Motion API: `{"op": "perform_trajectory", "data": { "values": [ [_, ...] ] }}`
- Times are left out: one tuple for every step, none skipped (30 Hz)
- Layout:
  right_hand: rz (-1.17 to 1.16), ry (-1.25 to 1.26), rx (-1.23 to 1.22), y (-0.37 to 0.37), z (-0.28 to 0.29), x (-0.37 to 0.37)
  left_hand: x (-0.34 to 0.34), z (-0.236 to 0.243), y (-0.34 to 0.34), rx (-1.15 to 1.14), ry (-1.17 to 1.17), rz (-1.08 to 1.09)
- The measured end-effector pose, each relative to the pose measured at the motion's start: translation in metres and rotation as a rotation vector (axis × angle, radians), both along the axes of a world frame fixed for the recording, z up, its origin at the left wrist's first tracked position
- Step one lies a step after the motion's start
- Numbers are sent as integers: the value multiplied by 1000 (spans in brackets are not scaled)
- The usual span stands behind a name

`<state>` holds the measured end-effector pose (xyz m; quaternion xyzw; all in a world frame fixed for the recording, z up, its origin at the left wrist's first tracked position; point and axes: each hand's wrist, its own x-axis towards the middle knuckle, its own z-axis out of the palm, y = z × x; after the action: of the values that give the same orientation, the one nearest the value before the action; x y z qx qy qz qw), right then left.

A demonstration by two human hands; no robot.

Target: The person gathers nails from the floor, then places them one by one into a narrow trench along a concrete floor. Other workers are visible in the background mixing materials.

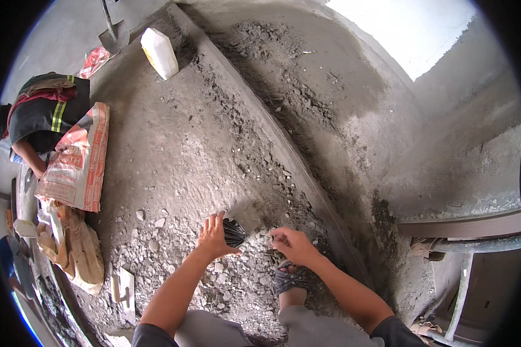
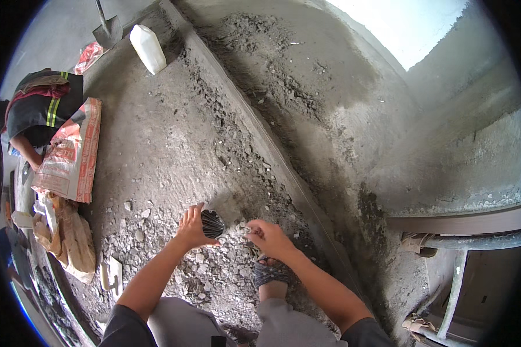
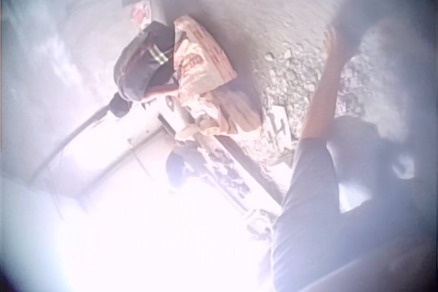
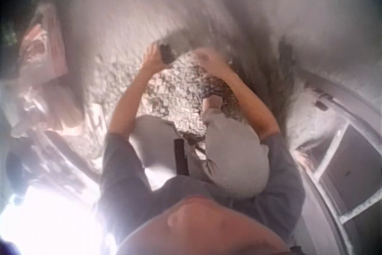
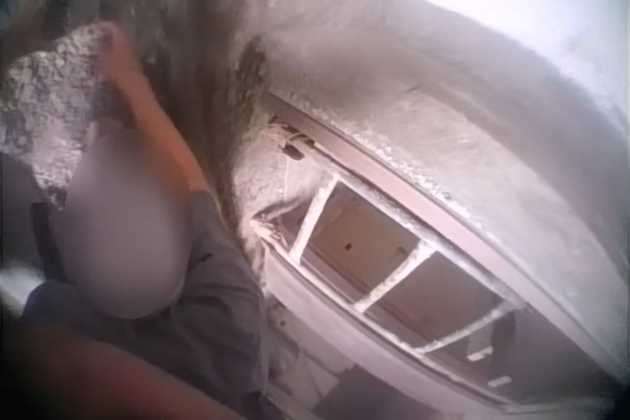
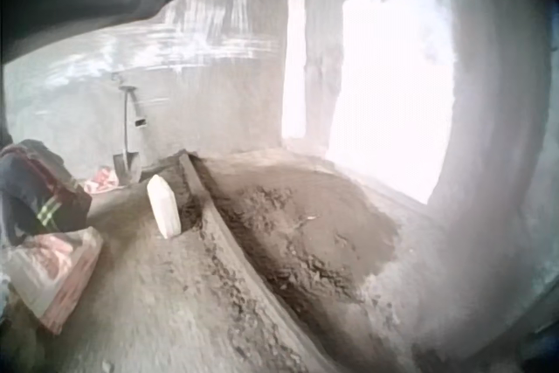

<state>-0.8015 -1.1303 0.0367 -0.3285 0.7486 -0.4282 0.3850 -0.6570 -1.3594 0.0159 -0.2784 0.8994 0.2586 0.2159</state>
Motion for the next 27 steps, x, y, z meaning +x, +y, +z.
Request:
{"op": "perform_trajectory", "data": {
  "values": [
    [-28, 8, 34, 10, 7, -5, -4, 11, 0, 17, 10, 38],
    [-105, -87, 34, 27, 8, -9, -9, 26, -1, 29, 28, 75],
    [-178, -184, 30, 50, 9, -9, -7, 39, -7, 84, 78, 108],
    [-213, -301, 44, 68, 17, -1, 17, 47, -15, 88, 193, 149],
    [-255, -416, 71, 95, 30, 8, 37, 62, -16, 180, 203, 237],
    [-307, -486, 149, 121, 50, 25, 66, 82, -14, 272, 201, 328],
    [-249, -459, 211, 154, 74, 37, 94, 107, -7, 261, 221, 395],
    [-248, -177, 276, 236, 65, 54, 104, 130, 10, 403, 310, 570],
    [-244, -204, 365, 245, 90, 71, 175, 131, 27, 363, 321, 609],
    [-238, -233, 424, 242, 126, 76, 245, 132, 46, 330, 340, 650],
    [-246, -240, 471, 242, 163, 71, 273, 177, 87, 299, 185, 894],
    [-204, -288, 462, 218, 191, 77, 385, 157, 134, 123, 548, 969],
    [-219, -267, 494, 217, 230, 69, 371, 190, 156, 194, 368, 1019],
    [-218, -263, 499, 207, 266, 65, 339, 238, 157, 259, 211, 1036],
    [-197, -276, 497, 194, 299, 65, 313, 283, 157, 284, 136, 1050],
    [-169, -294, 489, 179, 329, 68, 298, 319, 158, 294, 98, 1055],
    [-201, -262, 493, 183, 371, 59, 261, 337, 160, 355, 106, 997],
    [-201, -257, 488, 180, 404, 59, 241, 362, 162, 384, 106, 966],
    [-174, -251, 474, 169, 434, 62, 232, 389, 164, 393, 109, 954],
    [-146, -241, 455, 160, 460, 64, 228, 412, 168, 399, 117, 949],
    [-120, -230, 438, 151, 485, 67, 221, 434, 174, 405, 123, 937],
    [-96, -216, 423, 146, 509, 68, 220, 453, 181, 412, 135, 933],
    [-68, -208, 402, 140, 528, 73, 224, 470, 186, 413, 142, 932],
    [-38, -198, 389, 134, 547, 76, 228, 485, 192, 409, 153, 938],
    [-8, -186, 371, 128, 562, 78, 232, 498, 198, 409, 163, 947],
    [20, -177, 360, 122, 576, 83, 241, 510, 202, 405, 169, 958],
    [39, -168, 353, 121, 587, 85, 245, 517, 210, 408, 175, 962]
  ]
}}
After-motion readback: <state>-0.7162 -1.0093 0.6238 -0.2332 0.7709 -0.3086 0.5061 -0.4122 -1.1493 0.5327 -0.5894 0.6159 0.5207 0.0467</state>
